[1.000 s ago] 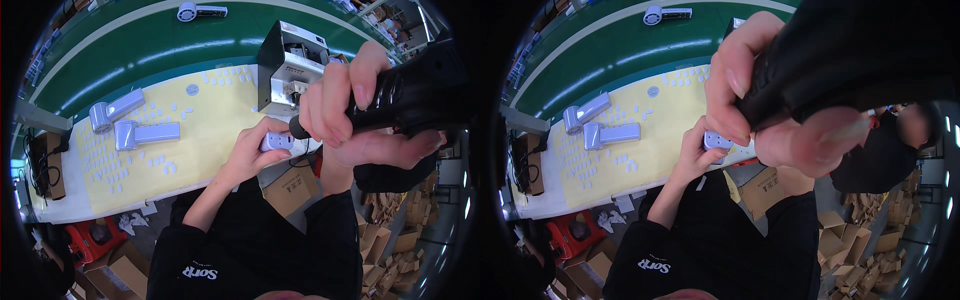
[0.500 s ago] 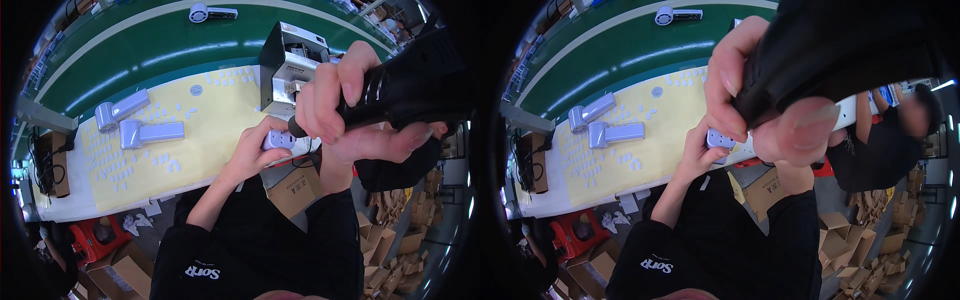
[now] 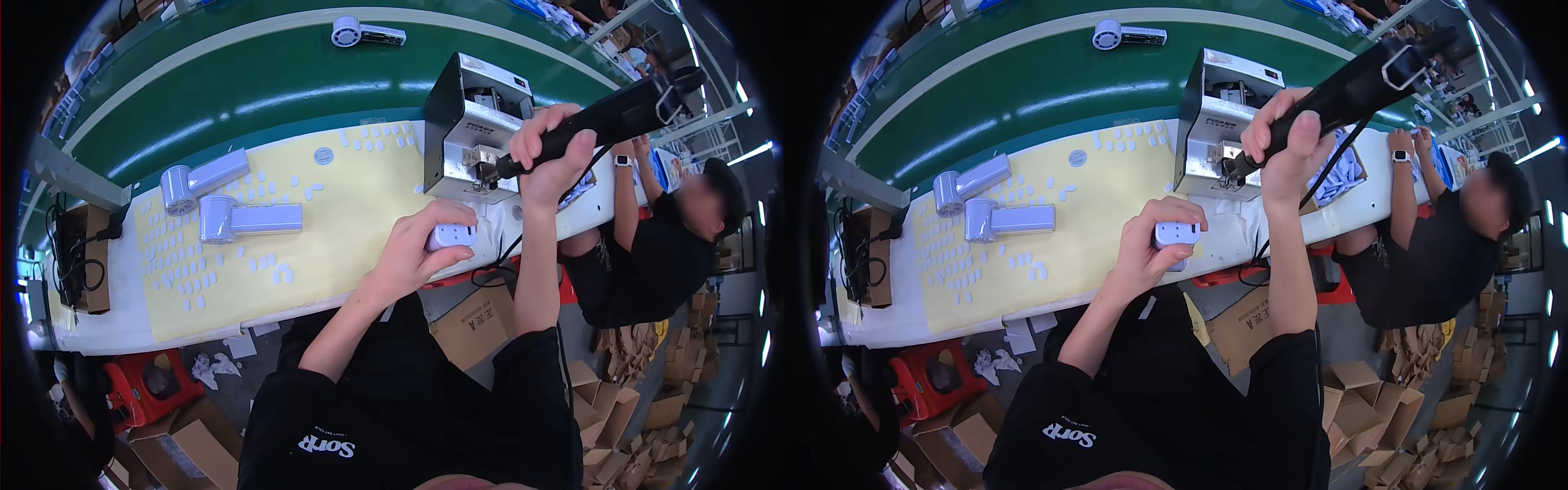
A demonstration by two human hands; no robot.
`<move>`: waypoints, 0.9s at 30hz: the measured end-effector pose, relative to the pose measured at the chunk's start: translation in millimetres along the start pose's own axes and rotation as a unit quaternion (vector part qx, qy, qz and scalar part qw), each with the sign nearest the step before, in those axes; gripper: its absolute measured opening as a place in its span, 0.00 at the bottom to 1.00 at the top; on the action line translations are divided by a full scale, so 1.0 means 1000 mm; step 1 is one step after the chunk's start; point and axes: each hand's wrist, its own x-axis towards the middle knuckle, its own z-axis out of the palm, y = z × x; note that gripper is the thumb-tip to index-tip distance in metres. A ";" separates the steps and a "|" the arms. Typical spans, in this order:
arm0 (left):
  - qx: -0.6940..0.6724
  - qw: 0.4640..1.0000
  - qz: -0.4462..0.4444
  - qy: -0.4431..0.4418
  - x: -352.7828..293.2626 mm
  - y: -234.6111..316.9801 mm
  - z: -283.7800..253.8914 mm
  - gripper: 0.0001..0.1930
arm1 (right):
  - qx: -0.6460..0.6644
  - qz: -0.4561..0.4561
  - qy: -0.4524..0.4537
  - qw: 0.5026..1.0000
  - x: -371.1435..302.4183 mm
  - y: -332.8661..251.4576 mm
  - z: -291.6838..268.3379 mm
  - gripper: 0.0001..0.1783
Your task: Assembling electronic components using an electric screwdriver on a production line.
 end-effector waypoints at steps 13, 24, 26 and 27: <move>-0.019 1.000 0.003 -0.014 0.002 0.001 0.000 0.18 | -0.001 0.039 -0.011 0.999 -0.013 -0.002 -0.007 0.32; 0.005 0.999 0.019 -0.031 0.003 0.002 0.000 0.20 | 0.220 0.026 -0.238 0.946 -0.004 -0.093 0.023 0.37; 0.004 0.999 0.016 -0.031 0.003 0.004 0.000 0.20 | 0.226 0.020 -0.294 0.928 -0.003 -0.093 0.033 0.38; 0.012 0.999 0.012 -0.029 0.003 0.005 0.000 0.20 | 0.228 0.017 -0.322 0.919 -0.003 -0.093 0.037 0.39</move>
